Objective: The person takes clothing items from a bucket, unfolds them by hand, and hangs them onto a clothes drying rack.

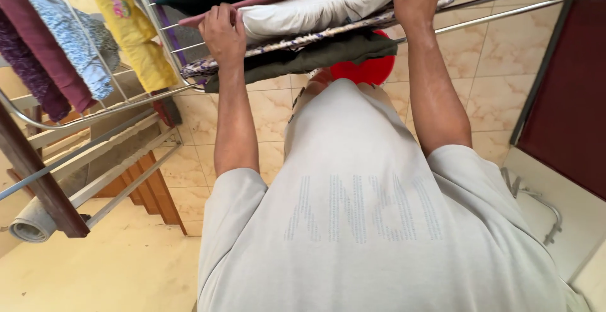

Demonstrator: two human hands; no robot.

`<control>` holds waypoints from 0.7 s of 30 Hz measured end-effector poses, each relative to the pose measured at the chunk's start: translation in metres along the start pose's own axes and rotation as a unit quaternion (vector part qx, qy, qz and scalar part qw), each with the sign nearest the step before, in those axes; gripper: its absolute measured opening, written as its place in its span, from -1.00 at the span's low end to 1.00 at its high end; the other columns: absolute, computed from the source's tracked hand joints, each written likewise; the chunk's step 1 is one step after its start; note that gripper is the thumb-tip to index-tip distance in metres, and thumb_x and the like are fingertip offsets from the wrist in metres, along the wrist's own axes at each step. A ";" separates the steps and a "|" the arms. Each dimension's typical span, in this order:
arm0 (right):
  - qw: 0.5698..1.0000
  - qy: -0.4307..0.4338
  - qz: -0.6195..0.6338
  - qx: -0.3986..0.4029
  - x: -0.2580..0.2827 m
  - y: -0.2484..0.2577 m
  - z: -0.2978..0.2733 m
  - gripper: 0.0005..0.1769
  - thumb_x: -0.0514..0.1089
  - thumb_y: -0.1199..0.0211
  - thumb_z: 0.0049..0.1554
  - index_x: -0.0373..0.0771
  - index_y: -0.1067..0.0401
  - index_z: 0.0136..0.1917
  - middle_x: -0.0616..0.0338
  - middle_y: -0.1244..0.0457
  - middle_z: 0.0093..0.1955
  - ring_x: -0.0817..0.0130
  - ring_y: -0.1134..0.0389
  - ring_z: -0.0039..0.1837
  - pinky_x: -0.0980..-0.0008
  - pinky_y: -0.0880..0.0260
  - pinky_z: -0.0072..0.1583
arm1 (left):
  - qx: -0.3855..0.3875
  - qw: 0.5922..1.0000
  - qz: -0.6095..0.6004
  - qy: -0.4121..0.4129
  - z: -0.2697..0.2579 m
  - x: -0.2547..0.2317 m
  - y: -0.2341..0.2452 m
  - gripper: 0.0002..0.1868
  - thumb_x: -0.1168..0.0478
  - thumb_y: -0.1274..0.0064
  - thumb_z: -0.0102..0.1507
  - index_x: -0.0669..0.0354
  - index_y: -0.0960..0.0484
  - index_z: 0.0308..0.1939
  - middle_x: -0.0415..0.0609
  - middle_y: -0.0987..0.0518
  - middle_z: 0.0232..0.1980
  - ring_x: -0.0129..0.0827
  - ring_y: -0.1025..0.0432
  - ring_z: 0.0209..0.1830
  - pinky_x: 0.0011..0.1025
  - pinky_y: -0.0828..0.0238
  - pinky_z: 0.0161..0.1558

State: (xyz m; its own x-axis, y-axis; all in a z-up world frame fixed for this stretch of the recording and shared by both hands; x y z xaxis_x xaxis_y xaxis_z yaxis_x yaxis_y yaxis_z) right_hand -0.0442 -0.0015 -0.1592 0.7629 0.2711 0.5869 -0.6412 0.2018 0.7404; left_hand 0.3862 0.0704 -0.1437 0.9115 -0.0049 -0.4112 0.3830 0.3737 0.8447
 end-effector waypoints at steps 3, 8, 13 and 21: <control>0.996 0.008 -0.079 -0.042 -0.020 0.026 -0.014 -0.87 -0.32 -0.39 0.14 -0.30 -0.44 -0.08 -0.02 -0.35 -0.16 -0.11 -0.37 -0.09 -0.03 -0.30 -0.06 | 0.022 0.999 -0.044 0.024 -0.023 0.014 0.003 -0.82 0.19 -0.26 0.24 0.13 -0.59 -0.19 -0.02 -0.57 -0.18 -0.10 -0.45 -0.12 -0.13 -0.29 -0.04; 0.990 -0.101 -0.091 -0.026 -0.072 0.075 -0.048 -0.73 -0.26 -0.44 0.18 -0.29 -0.33 -0.03 0.05 -0.39 -0.20 -0.04 -0.41 -0.12 0.00 -0.33 -0.06 | -0.058 0.993 0.053 0.094 -0.085 0.065 0.035 -0.77 0.10 -0.31 0.29 0.15 -0.70 -0.11 -0.02 -0.60 -0.08 -0.06 -0.44 -0.02 -0.10 -0.31 0.06; 0.990 -0.134 0.032 0.002 -0.099 0.060 -0.067 -0.57 -0.31 -0.46 0.10 -0.26 -0.27 0.12 0.05 -0.41 -0.16 0.08 -0.46 -0.06 0.14 -0.39 -0.04 | 0.002 0.999 0.035 0.025 -0.103 0.073 0.041 -0.88 0.21 -0.25 0.35 0.11 -0.76 -0.06 0.02 -0.60 -0.03 -0.04 -0.42 0.04 -0.12 -0.31 0.13; 0.994 -0.107 0.011 -0.013 -0.193 0.095 -0.068 -0.70 -0.45 -0.38 0.13 -0.24 -0.39 0.06 0.17 -0.37 -0.17 0.30 -0.46 -0.12 0.29 -0.43 -0.04 | 0.063 0.997 0.016 -0.039 -0.096 0.040 0.024 -0.87 0.34 -0.24 0.29 0.09 -0.73 -0.09 -0.08 -0.64 -0.01 -0.13 -0.45 0.14 -0.10 -0.23 0.27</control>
State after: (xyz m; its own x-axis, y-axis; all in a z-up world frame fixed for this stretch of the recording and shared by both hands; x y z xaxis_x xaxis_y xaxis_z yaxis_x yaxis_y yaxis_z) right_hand -0.2577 0.0290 -0.2239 0.7464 0.0706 0.6618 -0.6585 0.2227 0.7189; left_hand 0.4176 0.1685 -0.1732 0.9306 -0.0689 -0.3594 0.3647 0.2551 0.8955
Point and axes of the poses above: each hand's wrist, its own z-axis towards the middle knuckle, its own y-axis out of the back of the hand, x = y × z, the point moved 4 cm from there along z, towards the middle knuckle
